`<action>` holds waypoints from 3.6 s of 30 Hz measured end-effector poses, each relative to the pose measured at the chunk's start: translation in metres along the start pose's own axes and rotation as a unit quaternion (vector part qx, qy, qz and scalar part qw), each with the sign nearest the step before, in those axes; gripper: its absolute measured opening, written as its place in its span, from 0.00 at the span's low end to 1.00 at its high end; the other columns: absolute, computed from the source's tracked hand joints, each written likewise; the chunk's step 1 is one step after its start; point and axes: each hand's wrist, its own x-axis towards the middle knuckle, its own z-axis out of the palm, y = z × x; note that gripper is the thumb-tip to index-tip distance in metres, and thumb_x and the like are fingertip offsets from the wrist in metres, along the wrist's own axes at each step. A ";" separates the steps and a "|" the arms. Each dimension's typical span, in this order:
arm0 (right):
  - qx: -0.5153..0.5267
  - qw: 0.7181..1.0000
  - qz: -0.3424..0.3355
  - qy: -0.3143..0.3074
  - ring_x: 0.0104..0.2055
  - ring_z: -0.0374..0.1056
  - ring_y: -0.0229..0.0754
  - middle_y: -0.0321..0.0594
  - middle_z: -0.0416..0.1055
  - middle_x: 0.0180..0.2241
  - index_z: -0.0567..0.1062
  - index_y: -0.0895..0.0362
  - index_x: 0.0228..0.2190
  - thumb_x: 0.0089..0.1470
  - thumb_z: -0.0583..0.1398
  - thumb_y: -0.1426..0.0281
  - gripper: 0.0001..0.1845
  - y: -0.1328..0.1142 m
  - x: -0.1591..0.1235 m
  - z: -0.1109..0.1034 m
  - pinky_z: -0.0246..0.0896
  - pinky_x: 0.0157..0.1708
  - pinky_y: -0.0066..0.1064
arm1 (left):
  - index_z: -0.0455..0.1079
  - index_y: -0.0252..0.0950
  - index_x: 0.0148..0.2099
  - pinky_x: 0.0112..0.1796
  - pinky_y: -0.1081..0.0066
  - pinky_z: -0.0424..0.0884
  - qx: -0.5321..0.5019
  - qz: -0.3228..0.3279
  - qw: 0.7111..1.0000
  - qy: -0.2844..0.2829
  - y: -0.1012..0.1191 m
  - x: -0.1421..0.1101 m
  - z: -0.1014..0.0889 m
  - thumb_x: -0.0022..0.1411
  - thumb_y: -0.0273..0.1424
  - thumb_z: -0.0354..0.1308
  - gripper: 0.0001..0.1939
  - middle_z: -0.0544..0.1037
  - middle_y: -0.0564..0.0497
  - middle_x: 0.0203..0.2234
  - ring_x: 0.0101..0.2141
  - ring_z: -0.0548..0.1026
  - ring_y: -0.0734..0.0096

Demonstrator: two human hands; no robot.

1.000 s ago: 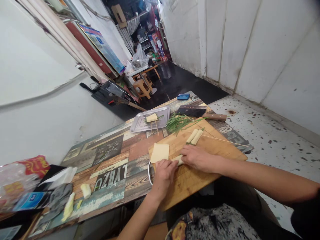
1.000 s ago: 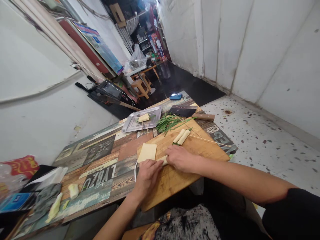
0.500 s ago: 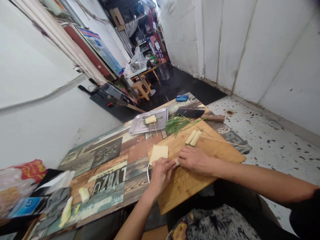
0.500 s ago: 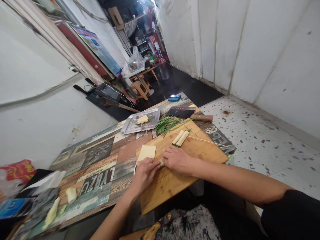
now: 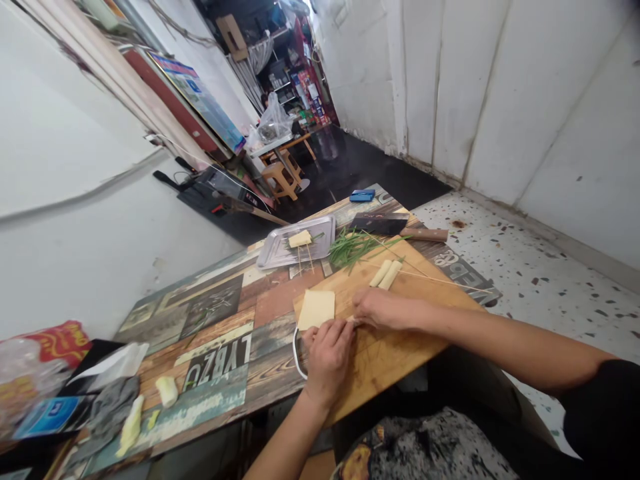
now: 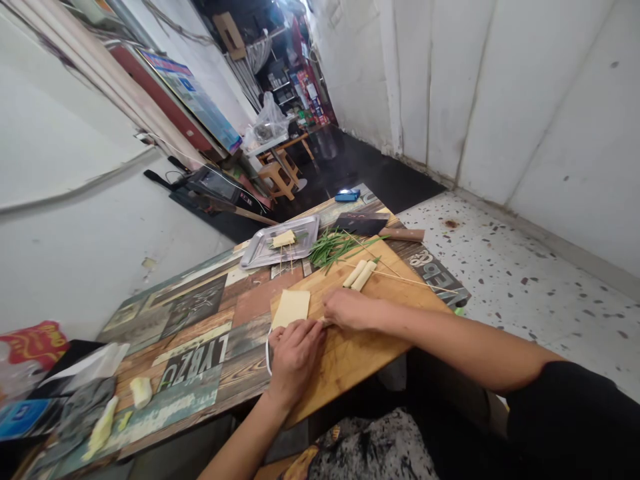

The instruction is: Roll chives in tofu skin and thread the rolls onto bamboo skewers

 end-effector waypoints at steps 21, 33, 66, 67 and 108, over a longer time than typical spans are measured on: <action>-0.093 0.994 0.009 0.056 0.40 0.60 0.43 0.45 0.70 0.36 0.75 0.62 0.34 0.63 0.52 0.70 0.13 0.006 -0.025 -0.011 0.56 0.42 0.35 | 0.69 0.32 0.46 0.35 0.68 0.65 -0.025 0.079 0.996 0.015 -0.010 0.015 0.019 0.65 0.23 0.53 0.08 0.76 0.47 0.32 0.33 0.68 0.67; -0.153 0.941 0.287 0.094 0.41 0.63 0.44 0.46 0.70 0.36 0.73 0.61 0.35 0.63 0.50 0.74 0.12 0.049 -0.087 -0.008 0.54 0.39 0.32 | 0.69 0.33 0.40 0.33 0.69 0.64 0.001 0.090 0.996 0.005 -0.012 0.025 0.021 0.69 0.28 0.49 0.09 0.74 0.49 0.28 0.31 0.67 0.69; -0.111 0.948 0.227 0.191 0.30 0.60 0.39 0.41 0.67 0.29 0.73 0.59 0.33 0.63 0.48 0.76 0.15 -0.064 -0.120 0.023 0.54 0.29 0.30 | 0.71 0.33 0.28 0.30 0.71 0.58 -0.120 -0.034 0.986 -0.112 -0.017 0.039 0.018 0.68 0.29 0.45 0.18 0.70 0.47 0.24 0.27 0.65 0.70; -0.110 0.948 0.228 0.192 0.30 0.60 0.39 0.41 0.67 0.29 0.73 0.59 0.33 0.62 0.49 0.76 0.14 -0.064 -0.120 0.024 0.53 0.29 0.30 | 0.71 0.33 0.28 0.30 0.71 0.58 -0.121 -0.033 0.986 -0.113 -0.017 0.039 0.018 0.68 0.29 0.46 0.18 0.70 0.47 0.24 0.28 0.65 0.70; -0.169 0.940 0.172 0.241 0.29 0.60 0.40 0.40 0.66 0.26 0.72 0.60 0.28 0.65 0.46 0.75 0.19 -0.043 -0.074 0.033 0.53 0.27 0.31 | 0.66 0.32 0.25 0.30 0.70 0.56 -0.109 -0.021 0.983 -0.144 -0.011 0.043 0.015 0.67 0.24 0.45 0.18 0.68 0.48 0.23 0.27 0.63 0.70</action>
